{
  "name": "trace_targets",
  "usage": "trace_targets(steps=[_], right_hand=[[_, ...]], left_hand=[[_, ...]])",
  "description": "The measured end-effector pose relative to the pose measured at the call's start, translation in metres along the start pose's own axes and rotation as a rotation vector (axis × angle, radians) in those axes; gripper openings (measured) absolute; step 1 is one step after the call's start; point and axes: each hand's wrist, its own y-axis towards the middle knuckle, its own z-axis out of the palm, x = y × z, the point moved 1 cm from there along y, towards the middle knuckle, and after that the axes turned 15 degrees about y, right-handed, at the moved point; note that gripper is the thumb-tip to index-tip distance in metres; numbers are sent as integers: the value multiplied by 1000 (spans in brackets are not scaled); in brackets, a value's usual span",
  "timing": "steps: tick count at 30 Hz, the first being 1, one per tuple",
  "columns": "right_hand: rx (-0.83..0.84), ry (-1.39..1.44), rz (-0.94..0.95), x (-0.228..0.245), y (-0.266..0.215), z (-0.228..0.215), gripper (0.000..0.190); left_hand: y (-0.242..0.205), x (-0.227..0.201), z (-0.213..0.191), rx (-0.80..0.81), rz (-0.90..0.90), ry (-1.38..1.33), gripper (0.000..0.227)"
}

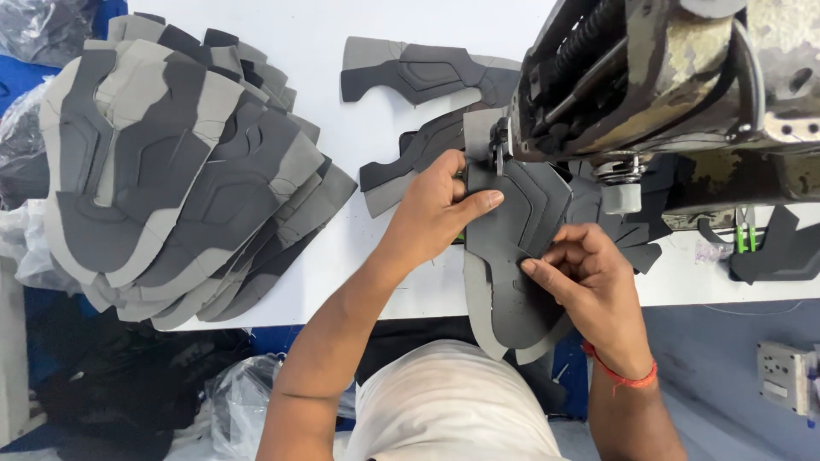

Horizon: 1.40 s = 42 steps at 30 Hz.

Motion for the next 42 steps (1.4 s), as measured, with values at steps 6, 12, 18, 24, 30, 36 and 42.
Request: trace_targets(steps=[6,12,18,24,30,36,42], right_hand=[[3,-7,-12,0,-2,1,32],[-20,-38,11,7,1,0,32],[28,-14,-26,10,18,-10,32],[87,-63,-35,12,35,-23,20],[88,-38,1,21,41,-14,29],[99,19,-11,9,47,-17,36],[91,34,0,7,47,-14,35]], left_hand=[[-3,-1,-5,51,39,-22,45],[-3,1,0,48,20,-83,39],[5,0,3,10,27,-192,41],[10,-14,-3,-17,11,-126,51],[0,-24,-4,9,-38,27,83],[2,-14,1,11,-10,82,94],[0,-11,4,-19,24,42,80]])
